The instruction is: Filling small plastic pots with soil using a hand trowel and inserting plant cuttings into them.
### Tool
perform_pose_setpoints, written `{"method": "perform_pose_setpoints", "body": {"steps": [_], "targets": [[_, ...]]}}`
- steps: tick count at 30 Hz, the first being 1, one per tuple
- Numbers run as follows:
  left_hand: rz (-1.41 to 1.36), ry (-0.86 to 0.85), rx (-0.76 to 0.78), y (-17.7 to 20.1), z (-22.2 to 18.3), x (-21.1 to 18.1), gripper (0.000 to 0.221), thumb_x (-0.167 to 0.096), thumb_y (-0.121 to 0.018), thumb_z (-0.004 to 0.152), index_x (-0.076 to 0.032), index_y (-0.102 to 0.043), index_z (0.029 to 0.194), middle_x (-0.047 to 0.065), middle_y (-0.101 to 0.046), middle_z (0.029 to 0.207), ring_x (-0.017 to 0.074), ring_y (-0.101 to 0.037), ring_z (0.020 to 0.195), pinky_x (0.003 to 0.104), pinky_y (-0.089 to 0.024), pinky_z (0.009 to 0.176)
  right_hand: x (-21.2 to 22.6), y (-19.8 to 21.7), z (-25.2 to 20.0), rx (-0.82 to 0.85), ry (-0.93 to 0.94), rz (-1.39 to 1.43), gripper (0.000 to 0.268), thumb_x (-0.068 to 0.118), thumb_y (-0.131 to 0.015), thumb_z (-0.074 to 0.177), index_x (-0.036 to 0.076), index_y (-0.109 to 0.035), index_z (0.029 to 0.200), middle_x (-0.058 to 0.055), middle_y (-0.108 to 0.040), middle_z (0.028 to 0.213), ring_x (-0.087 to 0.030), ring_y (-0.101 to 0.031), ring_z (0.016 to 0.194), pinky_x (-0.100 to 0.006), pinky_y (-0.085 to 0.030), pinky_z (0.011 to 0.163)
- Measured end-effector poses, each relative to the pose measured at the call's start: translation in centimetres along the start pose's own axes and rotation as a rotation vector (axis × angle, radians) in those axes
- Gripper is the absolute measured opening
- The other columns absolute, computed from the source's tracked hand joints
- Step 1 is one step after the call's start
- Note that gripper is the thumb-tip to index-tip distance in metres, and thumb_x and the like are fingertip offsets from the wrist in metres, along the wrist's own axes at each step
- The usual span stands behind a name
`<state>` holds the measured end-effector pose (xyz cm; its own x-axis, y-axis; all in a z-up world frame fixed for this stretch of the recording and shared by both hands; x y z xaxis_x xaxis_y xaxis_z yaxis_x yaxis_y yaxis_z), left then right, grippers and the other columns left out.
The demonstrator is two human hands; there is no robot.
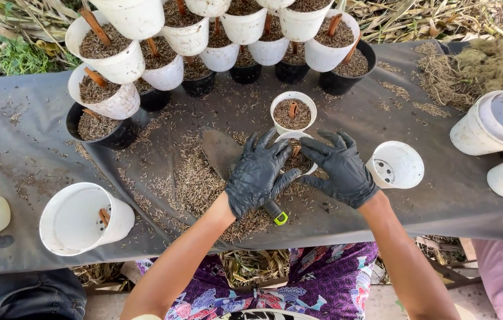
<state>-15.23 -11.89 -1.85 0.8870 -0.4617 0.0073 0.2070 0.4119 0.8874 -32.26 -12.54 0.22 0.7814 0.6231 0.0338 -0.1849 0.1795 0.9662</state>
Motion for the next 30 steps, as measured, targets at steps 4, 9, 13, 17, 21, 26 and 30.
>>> {"method": "perform_pose_setpoints", "body": {"steps": [4, 9, 13, 17, 21, 26, 30], "targets": [[-0.159, -0.064, 0.111, 0.9, 0.9, -0.2, 0.072, -0.077, -0.03, 0.094, -0.031, -0.054, 0.143, -0.005, -0.052, 0.15, 0.0254, -0.027, 0.151, 0.058, -0.015, 0.121, -0.1, 0.0, 0.5, 0.023, 0.037, -0.019, 0.082, 0.085, -0.052, 0.083, 0.033, -0.053, 0.147, 0.012, -0.049, 0.156, -0.024, -0.031, 0.15, -0.056, -0.015, 0.118], [-0.225, -0.082, 0.136, 2.6, 0.7, 0.0, 0.067, -0.072, -0.033, 0.098, -0.027, -0.058, 0.141, -0.003, -0.055, 0.15, 0.0259, -0.032, 0.15, 0.054, -0.019, 0.121, 0.0, -0.8, -0.1, 0.038, 0.055, -0.081, 0.083, 0.084, -0.053, 0.083, 0.031, -0.053, 0.147, 0.01, -0.048, 0.157, -0.025, -0.03, 0.151, -0.057, -0.014, 0.118], [-0.306, -0.042, 0.117, 3.3, 0.6, 0.7, 0.069, -0.072, -0.032, 0.099, -0.026, -0.056, 0.144, -0.003, -0.054, 0.151, 0.0252, -0.03, 0.151, 0.05, -0.017, 0.123, 0.2, -0.7, -0.2, 0.04, 0.035, -0.089, 0.087, 0.083, -0.056, 0.081, 0.03, -0.05, 0.15, 0.01, -0.044, 0.159, -0.026, -0.029, 0.15, -0.058, -0.016, 0.117], [-0.428, -0.072, 0.114, 5.4, 0.0, 1.0, 0.061, -0.063, -0.041, 0.101, -0.019, -0.063, 0.137, 0.001, -0.06, 0.144, 0.0273, -0.032, 0.15, 0.049, -0.02, 0.121, 0.5, 0.4, -0.5, 0.027, -0.006, -0.109, 0.081, 0.083, -0.056, 0.082, 0.03, -0.057, 0.142, 0.011, -0.048, 0.155, -0.023, -0.028, 0.151, -0.055, -0.014, 0.12], [-0.325, -0.083, 0.066, 5.3, -0.5, 0.5, 0.054, -0.06, -0.04, 0.103, -0.022, -0.067, 0.131, -0.002, -0.063, 0.141, 0.0234, -0.029, 0.151, 0.047, -0.012, 0.122, 1.2, -0.3, -0.7, 0.075, 0.006, -0.122, 0.076, 0.082, -0.052, 0.086, 0.029, -0.06, 0.14, 0.008, -0.053, 0.15, -0.024, -0.029, 0.151, -0.059, -0.01, 0.119], [-0.412, -0.068, -0.039, 4.3, -0.9, 0.7, 0.045, -0.053, -0.052, 0.101, -0.016, -0.069, 0.122, 0.004, -0.064, 0.134, 0.0273, -0.036, 0.146, 0.049, -0.016, 0.123, 1.9, 0.0, -1.1, 0.043, 0.018, -0.13, 0.066, 0.076, -0.056, 0.087, 0.026, -0.067, 0.128, 0.006, -0.06, 0.138, -0.021, -0.034, 0.149, -0.058, -0.012, 0.119], [-0.362, -0.083, -0.081, 1.4, -2.0, 0.2, 0.044, -0.054, -0.052, 0.101, -0.016, -0.068, 0.118, 0.005, -0.063, 0.131, 0.0262, -0.039, 0.143, 0.05, -0.017, 0.123, 1.7, 0.4, -1.4, -0.017, 0.016, -0.095, 0.06, 0.071, -0.061, 0.086, 0.029, -0.065, 0.129, 0.005, -0.061, 0.137, -0.021, -0.038, 0.147, -0.059, -0.013, 0.119]]}}
Point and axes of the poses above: each hand's wrist, its own z-axis towards the middle knuckle, its own y-axis out of the back of the hand, x = y × z, the point moved 7 cm from there along z, towards the middle knuckle
